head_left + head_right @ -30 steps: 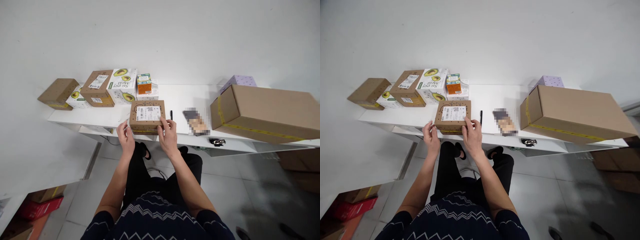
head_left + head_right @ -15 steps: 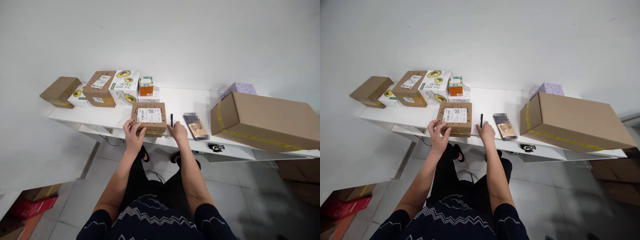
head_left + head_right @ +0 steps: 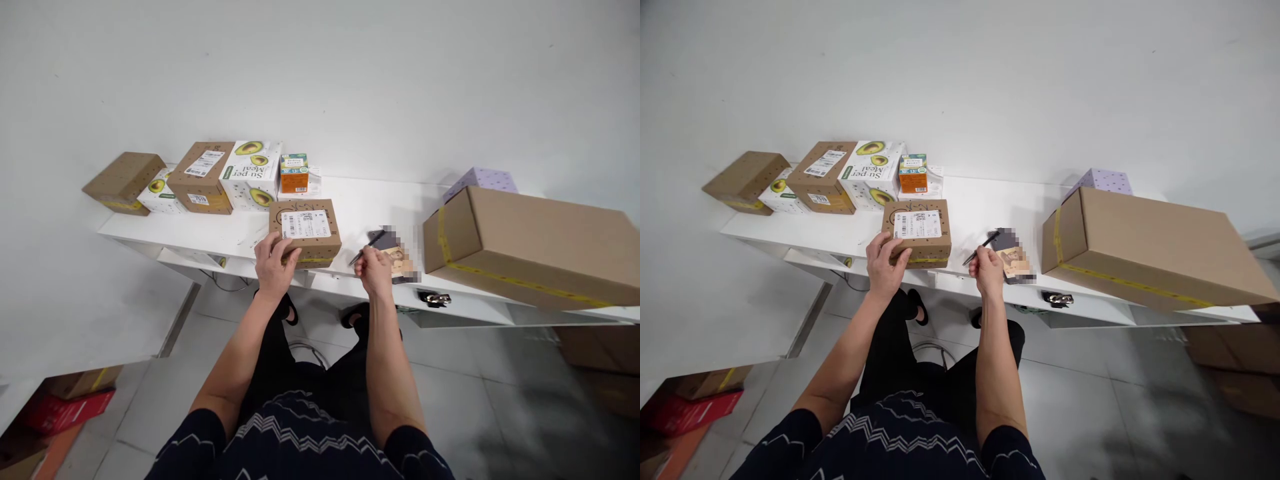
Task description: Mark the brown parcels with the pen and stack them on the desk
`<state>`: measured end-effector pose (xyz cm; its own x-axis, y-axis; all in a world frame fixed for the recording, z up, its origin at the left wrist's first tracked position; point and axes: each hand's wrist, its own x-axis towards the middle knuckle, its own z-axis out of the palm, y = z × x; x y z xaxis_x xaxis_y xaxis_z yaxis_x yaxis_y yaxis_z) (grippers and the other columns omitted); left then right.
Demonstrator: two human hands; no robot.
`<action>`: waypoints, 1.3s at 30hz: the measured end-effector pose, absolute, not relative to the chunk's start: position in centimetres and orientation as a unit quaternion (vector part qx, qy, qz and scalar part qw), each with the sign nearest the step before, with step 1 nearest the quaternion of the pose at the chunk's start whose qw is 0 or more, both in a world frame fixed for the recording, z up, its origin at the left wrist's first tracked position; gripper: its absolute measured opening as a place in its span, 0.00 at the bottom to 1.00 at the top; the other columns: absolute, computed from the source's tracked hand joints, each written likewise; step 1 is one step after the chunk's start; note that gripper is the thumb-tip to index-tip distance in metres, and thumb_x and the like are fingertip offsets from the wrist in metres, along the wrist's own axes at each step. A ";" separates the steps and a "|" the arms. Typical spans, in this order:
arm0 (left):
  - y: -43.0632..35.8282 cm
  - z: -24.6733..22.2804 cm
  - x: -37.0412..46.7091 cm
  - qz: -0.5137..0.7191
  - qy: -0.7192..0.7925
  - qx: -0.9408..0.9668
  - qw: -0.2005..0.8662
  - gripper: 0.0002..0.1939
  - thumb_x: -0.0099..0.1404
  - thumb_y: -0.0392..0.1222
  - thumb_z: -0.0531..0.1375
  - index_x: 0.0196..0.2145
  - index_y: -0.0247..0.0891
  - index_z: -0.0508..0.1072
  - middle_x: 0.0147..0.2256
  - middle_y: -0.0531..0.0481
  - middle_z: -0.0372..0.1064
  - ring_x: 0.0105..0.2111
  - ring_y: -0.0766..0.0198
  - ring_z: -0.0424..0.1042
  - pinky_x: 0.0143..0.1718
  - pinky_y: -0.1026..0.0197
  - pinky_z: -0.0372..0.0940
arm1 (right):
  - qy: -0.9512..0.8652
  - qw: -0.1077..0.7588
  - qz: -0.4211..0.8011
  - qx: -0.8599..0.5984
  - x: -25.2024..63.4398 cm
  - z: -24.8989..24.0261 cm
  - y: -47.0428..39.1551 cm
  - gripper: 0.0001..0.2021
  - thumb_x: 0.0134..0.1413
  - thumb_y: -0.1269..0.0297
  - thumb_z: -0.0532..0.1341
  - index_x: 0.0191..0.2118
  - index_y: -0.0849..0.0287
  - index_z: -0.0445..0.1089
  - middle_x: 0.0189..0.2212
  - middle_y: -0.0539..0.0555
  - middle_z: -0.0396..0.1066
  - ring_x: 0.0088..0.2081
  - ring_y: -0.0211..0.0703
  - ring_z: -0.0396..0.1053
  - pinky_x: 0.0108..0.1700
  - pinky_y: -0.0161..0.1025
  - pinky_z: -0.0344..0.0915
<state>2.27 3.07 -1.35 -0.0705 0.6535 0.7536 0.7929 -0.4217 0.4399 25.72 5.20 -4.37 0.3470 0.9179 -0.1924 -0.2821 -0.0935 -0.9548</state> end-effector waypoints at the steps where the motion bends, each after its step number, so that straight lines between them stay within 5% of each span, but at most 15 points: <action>1: 3.1 -1.4 2.3 -0.497 -0.534 -0.680 0.073 0.13 0.67 0.49 0.61 0.45 0.40 0.75 0.50 0.39 0.68 0.52 0.52 0.67 0.55 0.50 0.62 | -0.256 0.644 0.503 -0.516 25.8 -3.7 5.0 0.18 0.44 0.51 0.66 0.24 0.54 0.57 0.14 0.42 0.61 0.15 0.31 0.57 0.17 0.29 0.52; 7: 3.1 -1.7 2.7 -0.487 -0.542 -0.679 0.089 0.13 0.67 0.48 0.61 0.46 0.40 0.74 0.51 0.39 0.69 0.53 0.51 0.66 0.55 0.50 0.62 | -0.287 0.750 0.472 -0.364 25.3 2.0 5.0 0.11 0.48 0.56 0.63 0.30 0.54 0.61 0.19 0.44 0.68 0.19 0.32 0.64 0.21 0.30 0.60; 13: 3.2 -2.1 2.6 -0.495 -0.542 -0.675 0.069 0.16 0.67 0.50 0.61 0.48 0.40 0.73 0.52 0.39 0.69 0.55 0.51 0.66 0.58 0.48 0.61 | -0.507 0.649 0.438 -0.361 20.6 5.9 5.9 0.10 0.58 0.55 0.56 0.38 0.54 0.68 0.30 0.49 0.73 0.29 0.37 0.71 0.35 0.38 0.70; 17: 3.2 -2.2 2.5 -0.507 -0.539 -0.670 0.069 0.17 0.66 0.49 0.62 0.49 0.40 0.71 0.52 0.38 0.70 0.55 0.51 0.66 0.58 0.47 0.62 | -0.573 0.599 0.414 -0.376 18.3 5.6 7.0 0.07 0.55 0.58 0.61 0.36 0.55 0.68 0.28 0.47 0.71 0.30 0.36 0.69 0.36 0.36 0.69; 26: 3.5 -3.2 2.8 -0.512 -0.537 -0.664 0.092 0.14 0.66 0.50 0.61 0.46 0.41 0.70 0.52 0.38 0.68 0.54 0.52 0.66 0.56 0.47 0.62 | -0.600 0.554 0.406 -0.410 18.2 4.2 7.2 0.13 0.63 0.57 0.55 0.28 0.55 0.61 0.18 0.44 0.62 0.21 0.34 0.60 0.27 0.32 0.59; 39: 3.5 -3.1 2.8 -0.503 -0.539 -0.666 0.112 0.12 0.65 0.47 0.62 0.45 0.41 0.73 0.51 0.40 0.68 0.53 0.52 0.66 0.55 0.48 0.64 | -0.696 0.504 0.277 -0.429 17.8 4.9 6.8 0.12 0.63 0.60 0.52 0.27 0.54 0.60 0.21 0.46 0.61 0.25 0.38 0.62 0.31 0.36 0.59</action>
